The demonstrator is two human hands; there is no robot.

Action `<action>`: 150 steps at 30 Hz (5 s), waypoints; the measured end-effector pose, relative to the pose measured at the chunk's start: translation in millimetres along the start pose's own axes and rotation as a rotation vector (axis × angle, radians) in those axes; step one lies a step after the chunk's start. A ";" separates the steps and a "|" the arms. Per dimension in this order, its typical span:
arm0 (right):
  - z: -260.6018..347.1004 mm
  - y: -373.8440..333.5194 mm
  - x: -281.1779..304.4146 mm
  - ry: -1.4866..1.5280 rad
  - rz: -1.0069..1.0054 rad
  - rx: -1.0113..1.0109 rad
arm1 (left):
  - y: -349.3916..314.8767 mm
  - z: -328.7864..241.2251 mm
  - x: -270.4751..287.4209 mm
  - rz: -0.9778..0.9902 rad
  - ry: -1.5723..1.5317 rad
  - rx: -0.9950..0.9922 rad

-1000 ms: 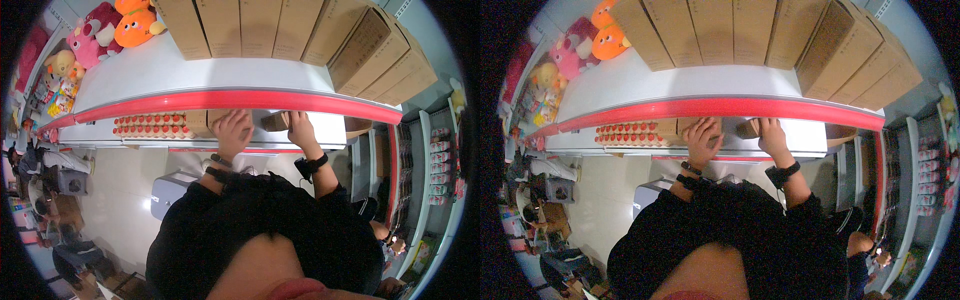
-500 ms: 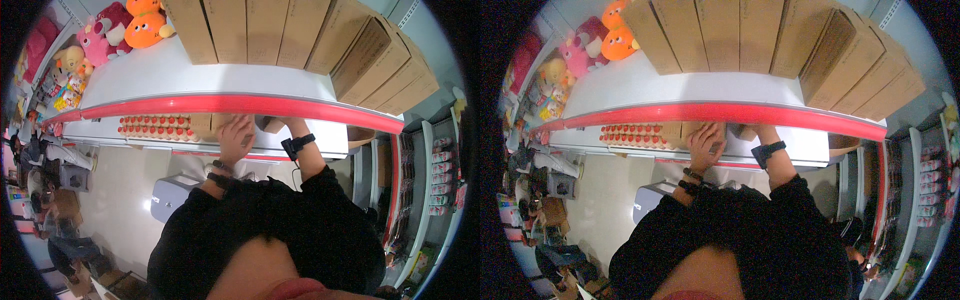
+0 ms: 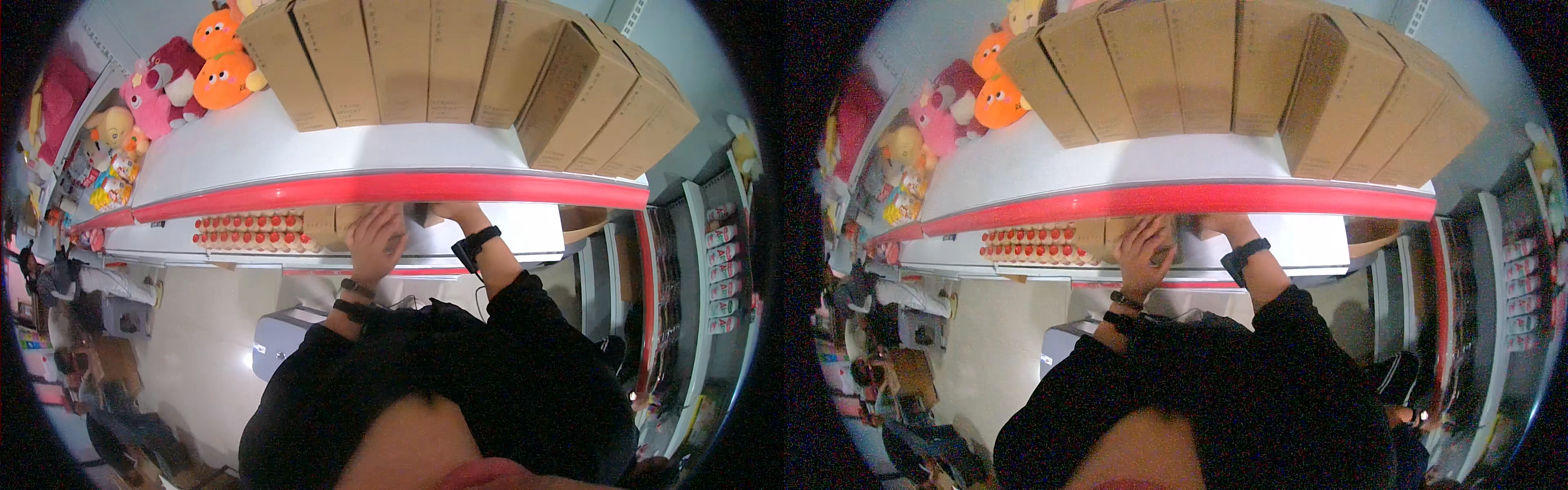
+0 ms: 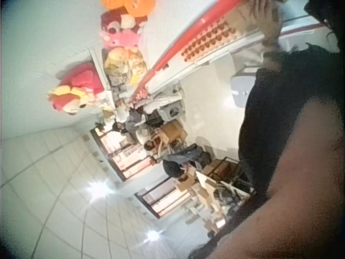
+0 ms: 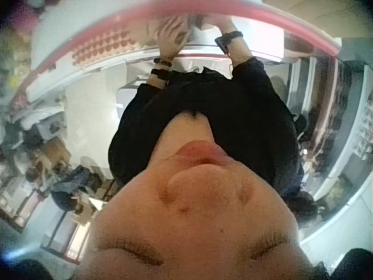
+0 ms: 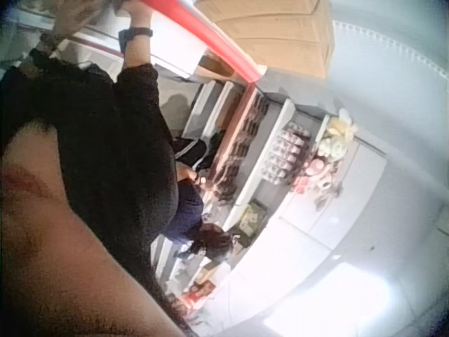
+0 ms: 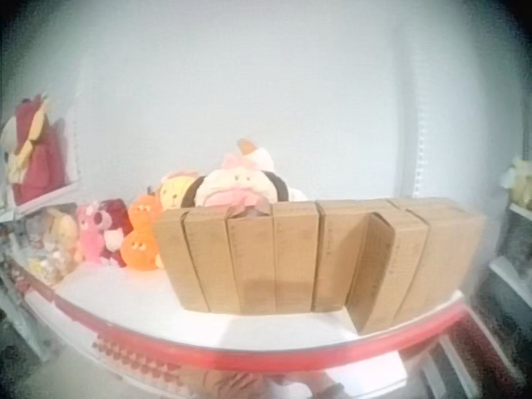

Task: The person organizes rows of small bottles on a lower shelf by hand and then places several cardboard boxes into alignment on the upper shelf next to plush toys.

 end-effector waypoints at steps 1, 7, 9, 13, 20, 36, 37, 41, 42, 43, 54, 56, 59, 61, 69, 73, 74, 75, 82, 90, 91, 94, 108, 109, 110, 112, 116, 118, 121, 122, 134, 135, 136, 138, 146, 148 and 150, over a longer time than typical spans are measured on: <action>-4.2 -3.5 -1.9 -0.007 -0.006 -0.008 | -2.2 4.8 -1.8 0.010 0.004 0.013; -19.5 0.2 -28.9 0.044 0.076 0.034 | -3.9 3.2 -2.8 -0.037 0.018 -0.014; -23.4 1.0 -29.9 0.087 0.018 0.013 | -4.9 5.4 -2.9 -0.026 0.040 -0.007; -22.7 4.9 -39.4 0.116 -0.060 -0.053 | -2.1 3.0 -6.5 0.000 0.033 -0.012; 7.8 19.6 -31.5 -0.150 -0.069 -0.227 | -5.0 4.6 -2.5 0.000 0.036 0.013; 17.4 20.9 -13.4 -0.046 -0.054 -0.045 | -3.8 9.3 -4.6 0.018 0.017 -0.029; 19.5 20.4 -11.5 -0.043 -0.049 -0.044 | -3.4 9.9 -4.6 0.019 0.018 -0.024; 30.2 21.0 7.3 -0.040 0.069 -0.046 | -0.1 6.8 -1.9 0.016 -0.003 -0.029; 33.1 23.3 8.1 -0.001 0.139 -0.047 | 0.3 7.5 -0.8 0.015 -0.010 -0.026; 38.7 27.6 14.9 0.003 0.142 -0.042 | 0.0 8.7 0.0 0.014 -0.006 -0.020; 22.1 17.2 25.4 0.149 0.222 -0.150 | 0.0 5.5 0.2 -0.002 -0.002 -0.041; 14.5 15.1 22.7 0.189 0.227 -0.177 | -0.2 5.9 0.1 -0.001 -0.001 -0.041; 2.9 8.4 16.0 0.197 0.197 -0.179 | 0.0 4.9 0.5 0.005 0.004 -0.038; -8.2 2.6 8.9 0.166 0.163 -0.156 | 0.7 4.4 -0.1 0.010 0.008 -0.033; 1.9 0.6 2.7 0.315 0.254 -0.207 | 2.6 6.1 -3.6 0.016 0.027 -0.010; 8.6 1.9 6.8 0.391 0.276 -0.184 | 4.0 3.2 -0.6 -0.005 0.058 -0.020; 5.8 -0.5 3.1 0.398 0.259 -0.170 | 3.2 4.1 -1.5 0.010 0.058 -0.009; 2.1 -1.5 -0.2 0.404 0.241 -0.155 | 3.7 4.2 -3.0 0.023 0.059 0.000; 16.7 -1.6 4.2 0.432 0.196 -0.237 | 5.9 1.9 6.7 0.093 0.056 -0.011; 2.1 -53.5 -17.5 0.539 0.054 -0.308 | 4.8 3.0 24.3 0.202 0.101 0.021; 0.5 -62.1 -21.0 0.524 0.052 -0.307 | 3.7 5.7 27.9 0.180 0.086 0.040; -1.3 -90.6 -27.9 0.585 0.143 -0.418 | -0.2 11.3 35.9 0.133 0.059 0.079; 1.3 -233.6 -39.9 0.580 0.460 -0.824 | -18.7 63.5 68.4 -0.070 0.161 0.232; 3.4 -235.9 -38.6 0.526 0.482 -0.840 | -18.1 64.9 69.9 -0.101 0.148 0.234; 10.5 -219.9 -26.1 0.534 0.356 -0.750 | -17.1 64.3 69.5 -0.095 0.144 0.232; 19.4 -193.9 -1.3 0.565 -0.008 -0.627 | -12.6 58.0 71.6 -0.096 0.118 0.215; 39.7 -148.5 43.2 0.614 -0.181 -0.565 | -8.9 54.6 75.6 -0.072 0.075 0.206; 48.3 -126.9 53.9 0.690 -0.093 -0.502 | -10.3 62.3 75.6 -0.012 0.060 0.258; 75.0 -98.1 66.1 0.791 0.149 -0.512 | -16.3 77.4 82.6 -0.012 -0.025 0.298; 91.6 -83.3 74.3 0.791 0.217 -0.414 | -16.5 79.7 86.1 -0.015 -0.033 0.294; 136.9 2.8 154.3 0.464 -0.560 -0.078 | -0.1 117.7 102.4 0.094 -0.053 0.246; 130.2 -5.6 162.1 0.340 -0.719 -0.145 | 2.1 116.9 104.6 0.093 -0.058 0.241; 128.5 -12.5 172.4 0.299 -0.910 -0.179 | 3.7 115.1 106.3 0.104 -0.087 0.212; 129.5 -19.0 190.0 0.113 -1.131 -0.253 | 9.2 114.2 107.5 0.148 -0.146 0.188; 120.6 -34.3 202.7 -0.408 -1.191 -0.389 | 13.3 124.6 113.1 0.205 -0.123 0.207; 118.2 -40.8 205.1 -0.494 -1.190 -0.432 | 10.4 128.4 112.3 0.203 -0.119 0.203; 108.8 -42.8 205.1 -0.520 -1.148 -0.456 | 6.4 138.0 105.8 0.225 -0.101 0.197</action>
Point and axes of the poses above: each hand's wrist, its own y-axis towards the middle knuckle, its own x-axis out of the back of the hand, z = x × y, the point moved 7 cm from there along y, towards the middle knuckle, and after that the axes turned 15 degrees about x, right-handed, at the moved point
